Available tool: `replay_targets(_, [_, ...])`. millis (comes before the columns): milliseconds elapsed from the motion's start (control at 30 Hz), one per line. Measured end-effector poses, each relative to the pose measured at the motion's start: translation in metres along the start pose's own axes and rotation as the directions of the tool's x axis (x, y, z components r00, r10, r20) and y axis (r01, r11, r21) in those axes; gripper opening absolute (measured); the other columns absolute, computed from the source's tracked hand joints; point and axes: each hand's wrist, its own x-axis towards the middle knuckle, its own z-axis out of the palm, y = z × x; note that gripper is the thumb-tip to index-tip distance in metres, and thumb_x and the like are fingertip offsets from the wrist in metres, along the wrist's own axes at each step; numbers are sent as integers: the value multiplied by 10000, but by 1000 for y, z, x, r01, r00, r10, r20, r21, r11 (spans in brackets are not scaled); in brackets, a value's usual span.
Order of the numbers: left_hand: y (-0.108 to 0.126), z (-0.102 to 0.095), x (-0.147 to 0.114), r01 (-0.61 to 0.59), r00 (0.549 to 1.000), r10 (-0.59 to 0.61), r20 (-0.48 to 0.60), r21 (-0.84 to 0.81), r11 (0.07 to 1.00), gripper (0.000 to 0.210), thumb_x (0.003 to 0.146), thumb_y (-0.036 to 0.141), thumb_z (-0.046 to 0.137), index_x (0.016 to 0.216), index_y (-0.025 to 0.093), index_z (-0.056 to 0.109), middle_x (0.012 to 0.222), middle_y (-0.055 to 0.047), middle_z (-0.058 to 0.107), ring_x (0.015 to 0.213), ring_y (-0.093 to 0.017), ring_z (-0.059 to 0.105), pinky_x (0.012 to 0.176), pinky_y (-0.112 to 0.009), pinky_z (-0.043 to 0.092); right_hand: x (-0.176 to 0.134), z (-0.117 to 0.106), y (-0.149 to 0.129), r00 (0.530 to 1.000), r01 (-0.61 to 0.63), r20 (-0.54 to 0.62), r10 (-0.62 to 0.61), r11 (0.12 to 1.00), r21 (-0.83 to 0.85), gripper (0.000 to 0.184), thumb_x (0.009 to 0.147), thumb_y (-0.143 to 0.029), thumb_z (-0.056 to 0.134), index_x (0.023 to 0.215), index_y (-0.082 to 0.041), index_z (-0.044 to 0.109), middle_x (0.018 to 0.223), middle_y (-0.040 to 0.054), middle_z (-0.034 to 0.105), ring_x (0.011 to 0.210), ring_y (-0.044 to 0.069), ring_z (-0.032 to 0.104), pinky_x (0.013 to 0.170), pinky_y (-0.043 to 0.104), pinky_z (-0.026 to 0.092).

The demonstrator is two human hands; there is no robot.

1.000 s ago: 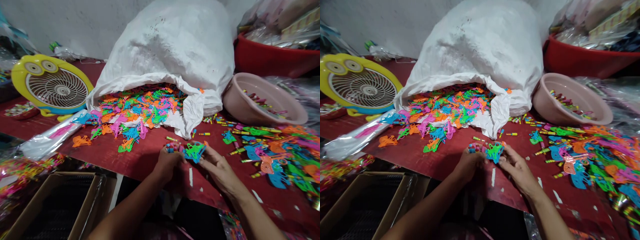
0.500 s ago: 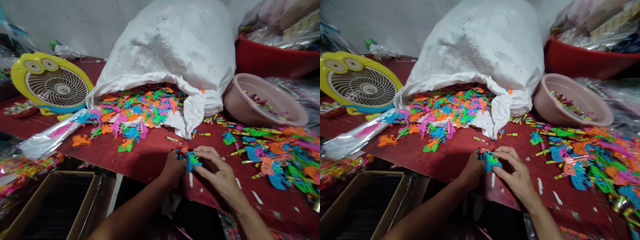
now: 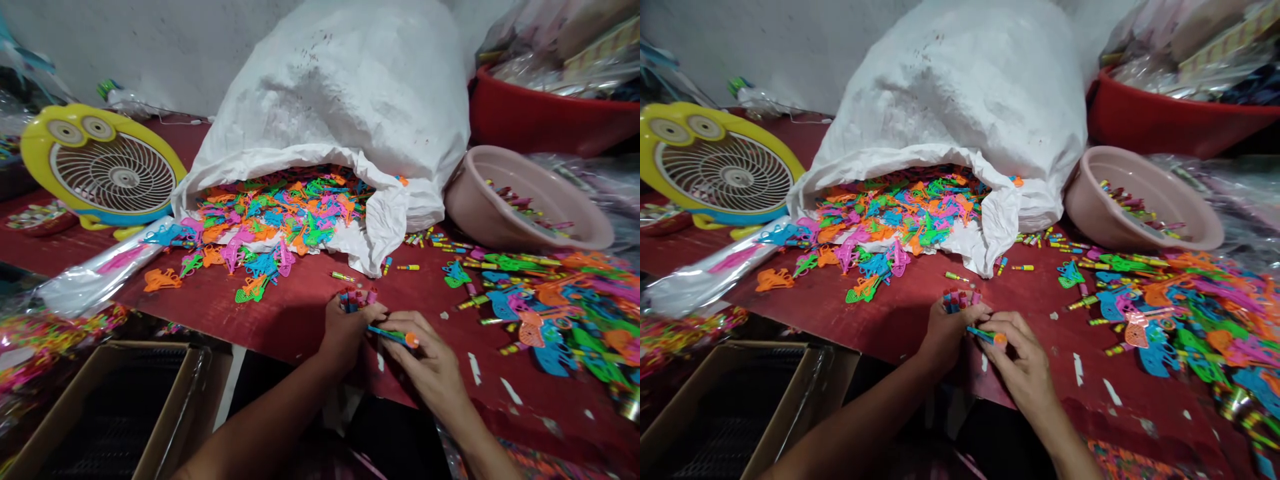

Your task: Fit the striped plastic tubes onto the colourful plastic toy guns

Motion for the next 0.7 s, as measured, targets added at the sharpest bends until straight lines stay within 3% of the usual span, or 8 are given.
replay_targets(167, [-5, -4, 1, -65, 998, 66, -11, 112, 992, 215, 625, 246, 786, 738, 126, 647, 586, -10, 631, 498, -94, 516, 495, -198, 358, -1, -16, 3, 963, -206, -170, 208, 978, 30, 200, 897, -395, 638, 1001, -227, 670, 828, 34, 664, 669, 168, 594, 603, 261, 508])
replay_targets(500, [-10, -2, -2, -135, 991, 135, 20, 239, 962, 130, 654, 210, 707, 658, 142, 595, 575, 17, 560, 534, -94, 487, 559, -220, 414, 5, 2, -7, 961, -185, -208, 180, 983, -5, 212, 912, -427, 598, 882, -219, 622, 758, 13, 612, 631, 152, 545, 554, 241, 475])
replay_targets(600, [-11, -3, -1, -151, 988, 148, 30, 237, 960, 134, 665, 212, 695, 653, 147, 578, 583, 24, 546, 532, -88, 469, 557, -218, 411, 6, 1, -9, 969, -149, -211, 128, 985, -89, 232, 917, -412, 591, 793, -217, 597, 677, -4, 570, 597, 142, 527, 542, 235, 444])
replay_targets(700, [-14, -3, -1, -159, 987, 155, 33, 244, 957, 134, 670, 211, 693, 665, 153, 573, 590, 30, 540, 533, -88, 456, 552, -216, 402, 4, 1, -8, 969, -158, -210, 130, 980, -124, 221, 928, -412, 577, 821, -219, 593, 699, -6, 573, 605, 140, 525, 545, 237, 436])
